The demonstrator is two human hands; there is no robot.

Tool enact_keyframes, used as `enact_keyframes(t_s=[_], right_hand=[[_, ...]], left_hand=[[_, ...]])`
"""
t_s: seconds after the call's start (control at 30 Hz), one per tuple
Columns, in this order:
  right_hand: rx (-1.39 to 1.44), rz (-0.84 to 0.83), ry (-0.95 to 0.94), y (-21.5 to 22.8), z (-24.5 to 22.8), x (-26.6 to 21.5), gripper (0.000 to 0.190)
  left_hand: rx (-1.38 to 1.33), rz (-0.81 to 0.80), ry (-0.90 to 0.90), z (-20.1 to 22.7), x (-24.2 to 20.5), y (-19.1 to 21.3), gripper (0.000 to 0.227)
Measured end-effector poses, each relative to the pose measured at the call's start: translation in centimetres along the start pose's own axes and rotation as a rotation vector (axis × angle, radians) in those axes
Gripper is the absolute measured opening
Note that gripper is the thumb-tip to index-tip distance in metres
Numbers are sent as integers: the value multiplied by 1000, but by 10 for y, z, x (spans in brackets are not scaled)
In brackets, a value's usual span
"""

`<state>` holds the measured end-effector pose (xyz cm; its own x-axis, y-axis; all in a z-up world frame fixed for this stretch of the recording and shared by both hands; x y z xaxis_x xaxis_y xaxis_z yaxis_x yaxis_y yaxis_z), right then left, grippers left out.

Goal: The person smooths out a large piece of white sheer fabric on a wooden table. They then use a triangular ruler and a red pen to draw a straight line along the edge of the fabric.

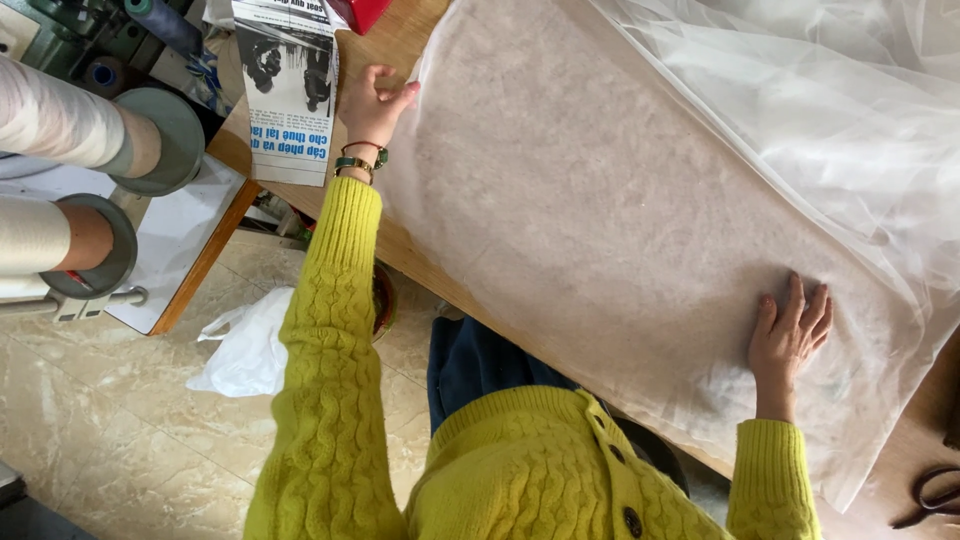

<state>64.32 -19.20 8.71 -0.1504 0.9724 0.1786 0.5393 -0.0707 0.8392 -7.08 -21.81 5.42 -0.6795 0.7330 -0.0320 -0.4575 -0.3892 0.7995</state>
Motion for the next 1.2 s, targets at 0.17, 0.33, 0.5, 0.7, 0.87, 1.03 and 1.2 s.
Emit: enact_keyframes(t_s=[0.17, 0.33, 0.5, 0.7, 0.87, 1.03, 1.2], right_hand=[[-5, 6, 3, -2, 4, 0, 53], [8, -6, -25, -1, 2, 1, 55], [4, -7, -14, -1, 2, 1, 56], [-1, -14, -21, 0, 1, 1, 57], [-7, 6, 11, 0, 1, 1, 56], [-9, 2, 6, 0, 2, 1, 54], [7, -16, -41, -1, 4, 1, 56]], left_hand=[[-368, 67, -25, 3, 6, -2, 47], [-777, 47, 20, -13, 21, -17, 42], [-521, 180, 21, -11, 13, -5, 36], [266, 418, -202, 14, -32, 16, 27], [521, 249, -614, 32, -65, 5, 16], [852, 333, -249, -9, -47, -10, 51], [878, 283, -103, -18, -53, 4, 53]])
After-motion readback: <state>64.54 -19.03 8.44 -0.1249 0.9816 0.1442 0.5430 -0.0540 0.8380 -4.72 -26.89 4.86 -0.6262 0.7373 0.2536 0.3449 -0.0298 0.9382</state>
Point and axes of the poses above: each hand's wrist, its own x-axis towards the middle knuckle, its own y-axis out of the back of the hand, z = x × y, the point moved 5 cm from there along x, towards the middle knuckle, and after that the axes turned 15 degrees about x, right-handed, at the moved point
